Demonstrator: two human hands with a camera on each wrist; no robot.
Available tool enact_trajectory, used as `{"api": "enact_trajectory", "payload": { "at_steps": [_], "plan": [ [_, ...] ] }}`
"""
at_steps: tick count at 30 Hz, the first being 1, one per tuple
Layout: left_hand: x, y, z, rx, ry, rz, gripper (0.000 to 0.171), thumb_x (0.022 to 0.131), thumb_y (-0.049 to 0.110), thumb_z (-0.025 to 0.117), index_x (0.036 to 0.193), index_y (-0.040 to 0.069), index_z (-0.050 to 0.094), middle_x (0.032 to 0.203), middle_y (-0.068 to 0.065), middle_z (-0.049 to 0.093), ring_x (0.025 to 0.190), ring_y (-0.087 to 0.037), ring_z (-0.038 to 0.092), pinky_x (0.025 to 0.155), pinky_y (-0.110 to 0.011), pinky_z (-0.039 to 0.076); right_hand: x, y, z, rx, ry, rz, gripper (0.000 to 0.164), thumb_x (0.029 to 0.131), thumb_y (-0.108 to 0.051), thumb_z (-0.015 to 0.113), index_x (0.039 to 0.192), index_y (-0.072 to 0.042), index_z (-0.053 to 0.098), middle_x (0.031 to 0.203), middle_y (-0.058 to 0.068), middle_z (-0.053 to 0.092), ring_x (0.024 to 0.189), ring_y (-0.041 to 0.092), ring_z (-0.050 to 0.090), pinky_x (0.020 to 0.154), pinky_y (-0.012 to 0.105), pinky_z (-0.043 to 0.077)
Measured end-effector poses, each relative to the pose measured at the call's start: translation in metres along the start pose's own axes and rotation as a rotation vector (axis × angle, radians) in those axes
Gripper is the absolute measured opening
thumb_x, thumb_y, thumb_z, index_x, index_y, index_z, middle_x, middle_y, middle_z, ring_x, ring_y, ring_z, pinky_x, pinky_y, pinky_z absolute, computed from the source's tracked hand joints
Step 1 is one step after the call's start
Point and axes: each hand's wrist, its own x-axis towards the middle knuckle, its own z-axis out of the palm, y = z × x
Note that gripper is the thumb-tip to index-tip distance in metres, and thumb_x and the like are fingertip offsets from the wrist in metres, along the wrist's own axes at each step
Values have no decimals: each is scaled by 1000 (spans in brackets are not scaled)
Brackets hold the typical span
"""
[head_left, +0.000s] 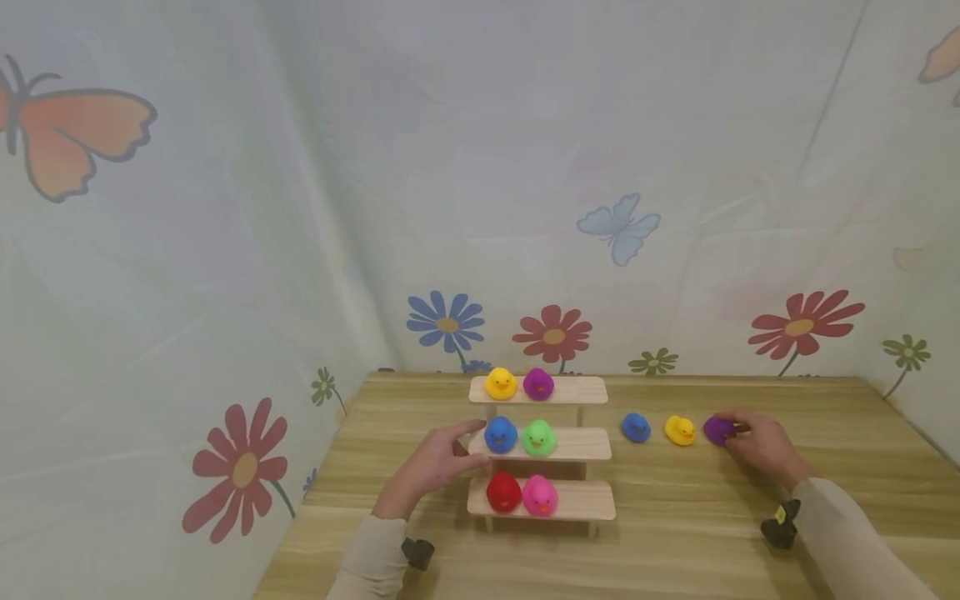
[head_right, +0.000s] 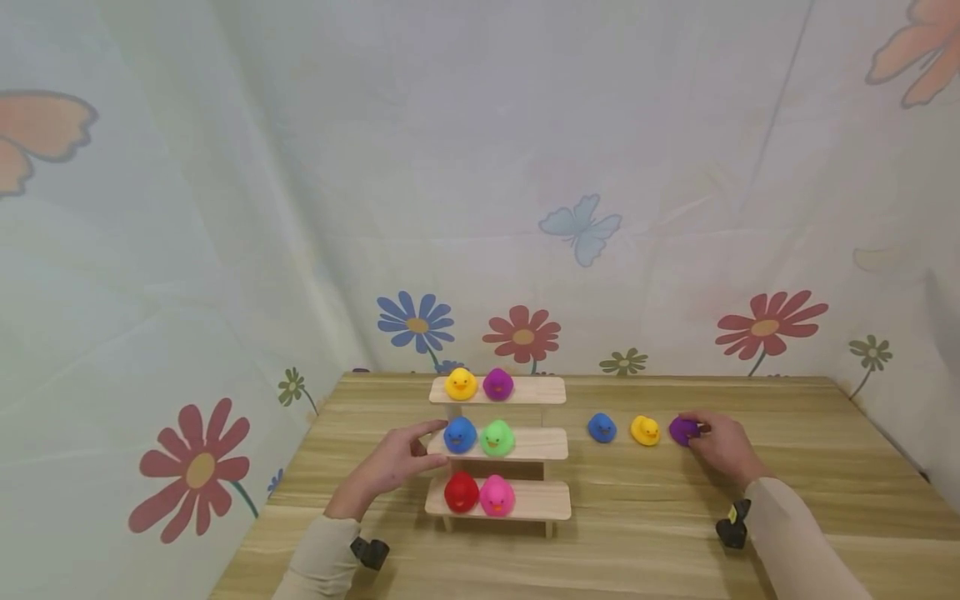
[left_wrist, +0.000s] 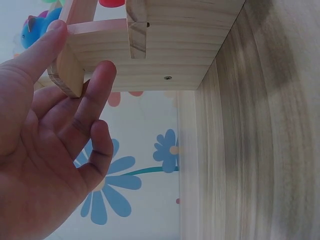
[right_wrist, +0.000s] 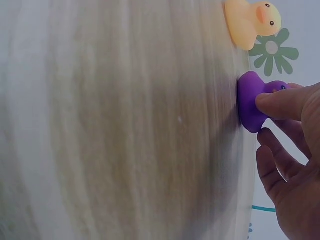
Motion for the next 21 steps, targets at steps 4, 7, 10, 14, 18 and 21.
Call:
{"api": "enact_trajectory", "payload": {
  "at_steps": [4,7,10,14,18,21],
  "plan": [
    [0,0,0,-7,-4,-3,65,80,47,70,137,26,49,99,6,61,76,-16,57,62,-29,51,0,0,0,1,4,-24,40,79,6,64,117,9,57,112,35,55,96,49,55,78,58,46],
    [1,0,0,-12,-7,-10,65,79,48,70,137,26,49,94,6,61,76,-16,57,62,-29,51,-1,0,-1,-3,4,-35,42,77,6,65,119,9,56,113,36,54,97,51,54,77,59,45],
    [1,0,0,-14,-9,-13,66,79,49,70,137,27,49,92,7,61,75,-16,58,62,-29,51,-3,-1,-2,-12,13,-38,46,75,6,66,120,8,56,116,37,52,99,53,51,78,62,44],
    [1,1,-1,-17,-8,-14,66,79,48,71,137,26,49,93,7,61,75,-17,58,62,-30,51,-6,-4,-2,-23,33,-46,44,76,5,66,119,7,57,118,36,51,102,54,49,80,63,42],
    [0,2,-1,-21,-4,-13,65,79,47,71,137,26,49,95,6,61,76,-17,57,62,-30,50,-6,-11,-5,-21,35,-40,41,82,-1,65,121,7,55,120,33,51,105,51,48,82,62,43],
    [0,1,0,-19,-3,-11,64,79,47,71,136,26,49,97,6,61,77,-16,57,62,-30,50,-6,-22,-8,-26,38,-31,41,85,-5,64,123,7,53,121,31,52,108,49,47,84,62,41]
  ]
}}
